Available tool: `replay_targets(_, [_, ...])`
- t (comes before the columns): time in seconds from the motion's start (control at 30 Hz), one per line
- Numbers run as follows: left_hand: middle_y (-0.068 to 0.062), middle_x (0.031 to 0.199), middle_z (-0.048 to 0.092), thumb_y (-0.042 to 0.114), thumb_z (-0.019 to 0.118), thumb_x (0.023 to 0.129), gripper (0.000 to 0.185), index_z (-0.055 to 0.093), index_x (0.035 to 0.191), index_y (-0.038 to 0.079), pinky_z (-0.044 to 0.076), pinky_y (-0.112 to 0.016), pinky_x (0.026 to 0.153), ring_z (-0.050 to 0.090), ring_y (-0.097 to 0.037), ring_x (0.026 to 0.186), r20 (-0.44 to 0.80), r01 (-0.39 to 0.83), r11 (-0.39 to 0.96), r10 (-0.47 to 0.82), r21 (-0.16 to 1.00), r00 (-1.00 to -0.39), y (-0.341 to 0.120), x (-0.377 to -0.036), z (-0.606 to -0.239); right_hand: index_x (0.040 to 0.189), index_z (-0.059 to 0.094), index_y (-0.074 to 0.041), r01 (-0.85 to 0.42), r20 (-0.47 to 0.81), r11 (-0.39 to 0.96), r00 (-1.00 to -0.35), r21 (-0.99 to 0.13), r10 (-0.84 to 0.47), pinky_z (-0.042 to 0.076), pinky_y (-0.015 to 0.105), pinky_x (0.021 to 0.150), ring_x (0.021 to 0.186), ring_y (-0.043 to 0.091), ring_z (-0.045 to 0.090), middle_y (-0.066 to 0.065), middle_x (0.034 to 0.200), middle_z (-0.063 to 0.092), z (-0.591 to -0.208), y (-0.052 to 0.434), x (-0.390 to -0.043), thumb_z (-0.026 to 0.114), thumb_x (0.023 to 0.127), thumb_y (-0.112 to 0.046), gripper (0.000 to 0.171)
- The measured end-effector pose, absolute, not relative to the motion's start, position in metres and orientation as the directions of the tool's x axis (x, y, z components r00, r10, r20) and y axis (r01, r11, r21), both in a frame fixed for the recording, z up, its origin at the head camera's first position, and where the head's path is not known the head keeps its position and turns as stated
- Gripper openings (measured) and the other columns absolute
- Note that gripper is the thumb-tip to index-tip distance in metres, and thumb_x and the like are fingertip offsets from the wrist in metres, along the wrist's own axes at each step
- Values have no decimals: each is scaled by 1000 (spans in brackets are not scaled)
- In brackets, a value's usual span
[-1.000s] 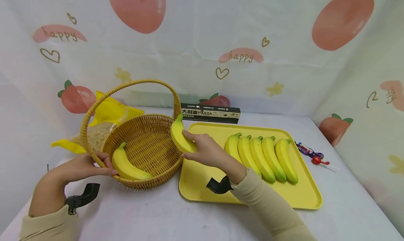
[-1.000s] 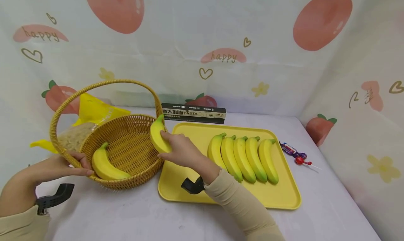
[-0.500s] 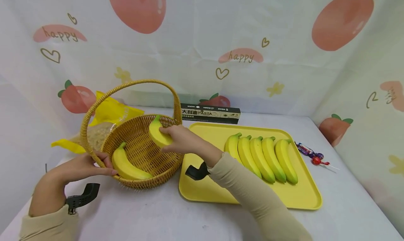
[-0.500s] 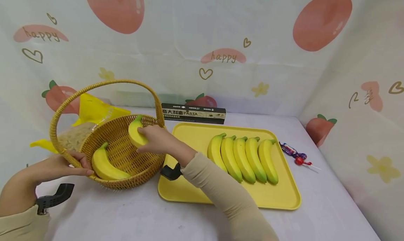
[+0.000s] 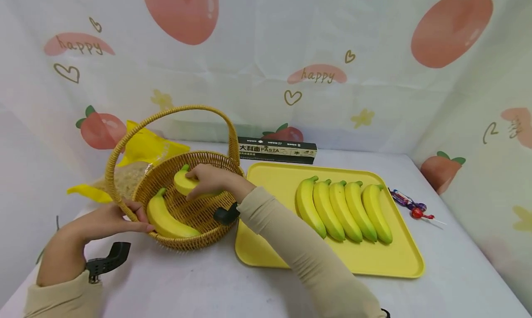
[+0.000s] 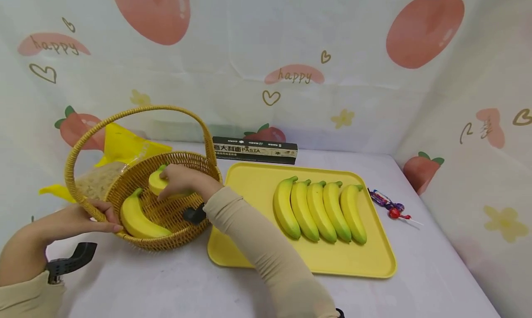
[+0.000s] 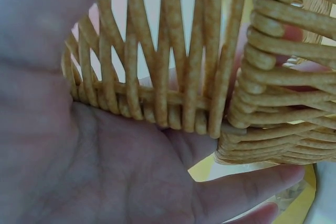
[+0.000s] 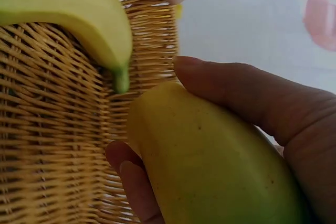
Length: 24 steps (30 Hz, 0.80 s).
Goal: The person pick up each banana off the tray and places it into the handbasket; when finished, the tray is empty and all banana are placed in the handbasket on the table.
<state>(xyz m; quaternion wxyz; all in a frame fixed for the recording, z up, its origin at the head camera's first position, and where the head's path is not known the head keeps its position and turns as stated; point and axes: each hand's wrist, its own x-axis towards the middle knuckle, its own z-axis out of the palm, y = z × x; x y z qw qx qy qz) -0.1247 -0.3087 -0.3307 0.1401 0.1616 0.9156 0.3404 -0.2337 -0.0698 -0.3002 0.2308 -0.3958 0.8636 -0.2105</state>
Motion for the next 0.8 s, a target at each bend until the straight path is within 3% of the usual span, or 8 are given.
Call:
replay_targets(0.07, [5, 78, 62, 25, 66, 85, 12, 64, 79, 15, 38, -24, 69, 50, -7, 80, -146, 202, 716, 392, 669, -908, -309, -125, -330, 139, 41, -5, -576, -241, 596, -575, -559, -782, 32, 15, 62, 70, 8, 41, 2, 89, 52, -306, -77, -237, 67, 85, -23, 63])
replay_targets(0.17, [5, 78, 62, 24, 67, 85, 12, 64, 79, 15, 38, -24, 68, 50, -7, 80, -139, 205, 712, 392, 671, -909, -309, -125, -330, 138, 43, -5, -558, -269, 613, -578, -559, -771, 34, 15, 67, 81, 8, 45, 5, 113, 59, -312, -87, -239, 68, 85, -24, 62])
replay_targets(0.3, [5, 76, 62, 23, 68, 84, 11, 64, 78, 15, 39, -23, 67, 51, -8, 79, -124, 217, 699, 404, 682, -906, -307, -125, -330, 140, 41, -6, -534, -326, 636, -564, -557, -759, 35, 13, 76, 100, 7, 47, 4, 141, 46, -315, -97, -238, 64, 86, -24, 61])
replay_targets(0.6, [6, 77, 62, 22, 67, 85, 9, 65, 79, 16, 38, -23, 67, 50, -6, 79, -116, 231, 697, 413, 679, -903, -306, -126, -329, 146, 29, -10, -494, -425, 670, -524, -554, -738, 35, 14, 87, 121, 5, 39, 0, 151, 32, -324, -107, -236, 62, 88, -23, 68])
replay_targets(0.7, [6, 78, 61, 23, 67, 85, 10, 64, 79, 15, 38, -23, 67, 50, -6, 80, -131, 217, 705, 405, 675, -905, -307, -125, -329, 144, 32, -9, -492, -445, 674, -510, -551, -736, 38, 15, 79, 108, 6, 45, 1, 141, 42, -328, -109, -235, 63, 87, -21, 66])
replay_targets(0.8, [5, 78, 61, 23, 67, 85, 11, 64, 79, 14, 39, -23, 67, 49, -6, 80, -135, 213, 703, 404, 678, -905, -306, -125, -329, 135, 40, -7, -463, -466, 686, -509, -561, -724, 40, 18, 66, 86, 8, 46, 2, 114, 49, -331, -111, -233, 64, 87, -19, 55])
